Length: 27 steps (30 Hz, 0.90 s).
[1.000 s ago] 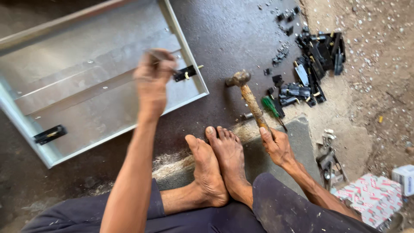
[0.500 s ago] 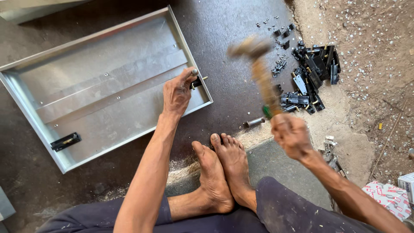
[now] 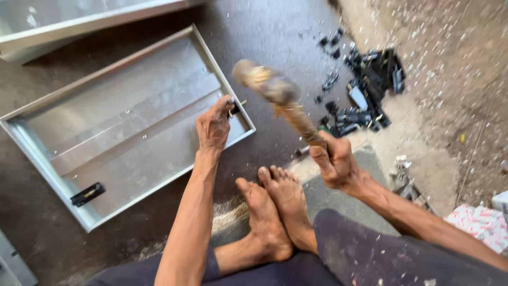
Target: The person attaches latches and components to a metal enclosure using a hammer and a screwdriver, handling various small black parts and fasteners.
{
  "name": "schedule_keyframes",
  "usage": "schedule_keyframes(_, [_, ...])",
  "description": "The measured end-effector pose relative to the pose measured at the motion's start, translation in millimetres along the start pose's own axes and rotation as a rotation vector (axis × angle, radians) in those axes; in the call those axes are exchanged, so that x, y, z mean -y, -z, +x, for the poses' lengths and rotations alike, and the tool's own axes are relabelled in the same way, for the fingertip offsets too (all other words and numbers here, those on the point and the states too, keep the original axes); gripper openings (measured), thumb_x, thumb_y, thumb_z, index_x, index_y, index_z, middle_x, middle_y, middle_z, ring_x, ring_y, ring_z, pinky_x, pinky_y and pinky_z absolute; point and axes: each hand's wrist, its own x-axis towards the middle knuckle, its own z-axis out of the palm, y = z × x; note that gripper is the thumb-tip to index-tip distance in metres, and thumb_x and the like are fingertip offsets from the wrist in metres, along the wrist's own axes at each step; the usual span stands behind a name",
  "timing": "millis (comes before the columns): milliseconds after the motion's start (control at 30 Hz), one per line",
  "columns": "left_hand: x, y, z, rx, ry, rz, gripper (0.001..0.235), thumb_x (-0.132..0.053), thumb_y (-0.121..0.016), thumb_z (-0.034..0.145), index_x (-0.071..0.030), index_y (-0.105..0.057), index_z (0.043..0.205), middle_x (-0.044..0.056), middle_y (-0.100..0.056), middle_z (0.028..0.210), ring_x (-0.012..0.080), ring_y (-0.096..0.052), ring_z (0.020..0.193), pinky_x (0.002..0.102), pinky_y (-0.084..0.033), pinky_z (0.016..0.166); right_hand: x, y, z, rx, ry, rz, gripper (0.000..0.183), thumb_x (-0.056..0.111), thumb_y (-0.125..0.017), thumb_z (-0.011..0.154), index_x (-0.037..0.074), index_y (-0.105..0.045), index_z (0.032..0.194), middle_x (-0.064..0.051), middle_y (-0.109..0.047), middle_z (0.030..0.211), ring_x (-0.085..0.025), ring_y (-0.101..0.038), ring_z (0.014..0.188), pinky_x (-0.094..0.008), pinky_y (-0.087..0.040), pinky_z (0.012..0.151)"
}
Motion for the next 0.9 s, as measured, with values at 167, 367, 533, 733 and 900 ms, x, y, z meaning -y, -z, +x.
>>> schedule_keyframes(167, [-11.7,-6.9,14.0,-0.134,0.060,-0.225,0.024,0.003,-0.064,0.100,-0.010,-0.071,0.119,0.009,-0.078,0.094,0.0253,-0.074,0.082,0.037,-0.060,0.072,-3.9,4.1,16.5,0.040,-0.206,-0.097,0.057,0.050,-0.049,0.106,0.002,-0.052,0.074,-0.003,-0.044,0.058,-0.019,-0.043,0.055,-0.038,-0.038,0.050])
schedule_keyframes(367, [-82.4,-27.3,12.2,-0.171,-0.165,0.317,0.023,-0.008,-0.071,0.089,-0.005,-0.068,0.112,0.010,-0.072,0.093,0.0247,-0.070,0.080,0.036,-0.057,0.068,-40.4,47.1,-17.1,-0.180,-0.310,-0.017,0.055,0.049,-0.043,0.108,0.007,-0.055,0.076,0.000,-0.049,0.060,-0.011,-0.046,0.057,-0.032,-0.038,0.051])
schedule_keyframes(533, [-145.4,-134.3,-48.8,0.685,-0.200,0.362,0.033,-0.004,-0.073,0.078,0.001,-0.067,0.110,0.017,-0.068,0.102,0.0307,-0.068,0.094,0.037,-0.060,0.072,-60.3,66.7,-30.5,-0.249,-0.509,0.081,0.051,0.048,-0.047,0.104,0.008,-0.053,0.074,0.001,-0.047,0.057,-0.009,-0.043,0.047,-0.028,-0.035,0.041])
schedule_keyframes(733, [-120.5,-132.3,-59.1,0.567,0.012,-0.097,0.032,0.001,-0.077,0.077,-0.004,-0.070,0.107,0.016,-0.070,0.106,0.0316,-0.069,0.101,0.040,-0.058,0.085,-71.1,54.5,-51.6,-0.231,-0.552,0.211,0.049,0.044,-0.048,0.106,0.008,-0.050,0.073,0.002,-0.044,0.058,-0.007,-0.040,0.047,-0.026,-0.032,0.041])
schedule_keyframes(900, [-76.9,-23.7,-14.7,0.053,0.340,-0.471,0.041,0.011,-0.060,0.093,-0.011,-0.068,0.127,0.008,-0.069,0.109,0.0187,-0.071,0.095,0.030,-0.062,0.083,-74.9,31.8,-62.2,-0.137,-0.536,0.295,0.049,0.045,-0.050,0.104,0.008,-0.051,0.072,0.003,-0.046,0.057,-0.007,-0.039,0.046,-0.026,-0.030,0.040])
